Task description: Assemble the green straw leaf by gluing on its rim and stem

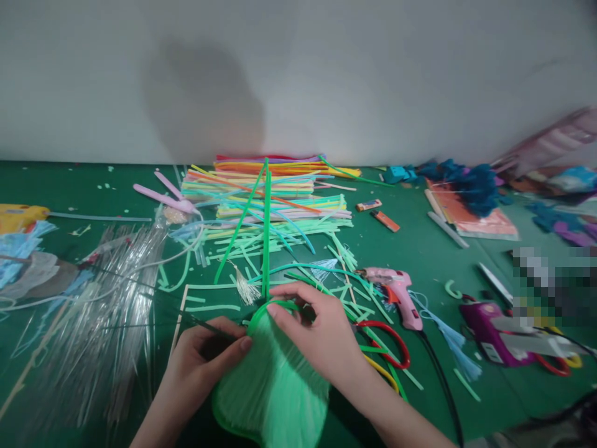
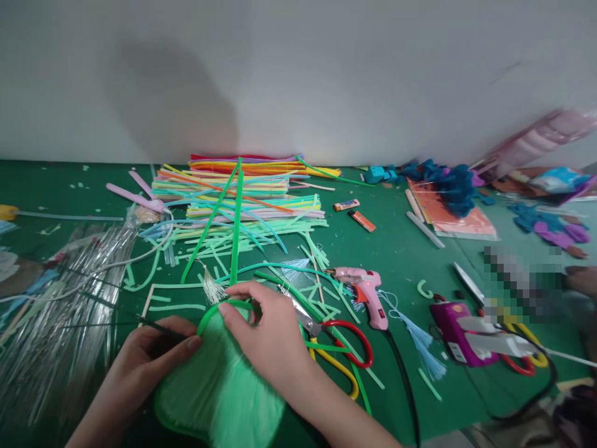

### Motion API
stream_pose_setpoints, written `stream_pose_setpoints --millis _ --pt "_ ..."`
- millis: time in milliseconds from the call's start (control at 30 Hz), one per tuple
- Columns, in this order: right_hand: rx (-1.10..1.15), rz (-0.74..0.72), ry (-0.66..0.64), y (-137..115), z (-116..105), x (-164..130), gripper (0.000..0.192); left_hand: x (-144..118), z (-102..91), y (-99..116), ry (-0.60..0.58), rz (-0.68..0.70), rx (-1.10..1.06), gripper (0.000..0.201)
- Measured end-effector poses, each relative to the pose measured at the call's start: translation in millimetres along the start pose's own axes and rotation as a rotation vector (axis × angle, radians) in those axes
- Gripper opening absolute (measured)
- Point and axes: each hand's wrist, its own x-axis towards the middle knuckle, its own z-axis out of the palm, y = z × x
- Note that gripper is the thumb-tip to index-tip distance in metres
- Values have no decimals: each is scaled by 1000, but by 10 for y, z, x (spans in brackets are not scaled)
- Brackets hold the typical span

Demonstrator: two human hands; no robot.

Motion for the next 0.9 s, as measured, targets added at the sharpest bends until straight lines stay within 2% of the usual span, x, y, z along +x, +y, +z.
stream_pose_setpoints --millis 267,433,533,667,900 --pt "41 46 -80 -44 -47 8 7 33 -64 -39 -99 -9 64 31" --pt "41 48 -117 -23 -90 11 9 -14 -9 -13 -40 11 14 28" --pt "39 7 -153 23 -141 39 13 -19 5 7 -45 -6 -20 29" --pt "-10 33 -185 61 -212 75 11 -15 -9 17 -54 -21 -50 29" --pt "-27 -67 -138 26 -188 106 6 -7 -13 13 -65 5 -32 25"
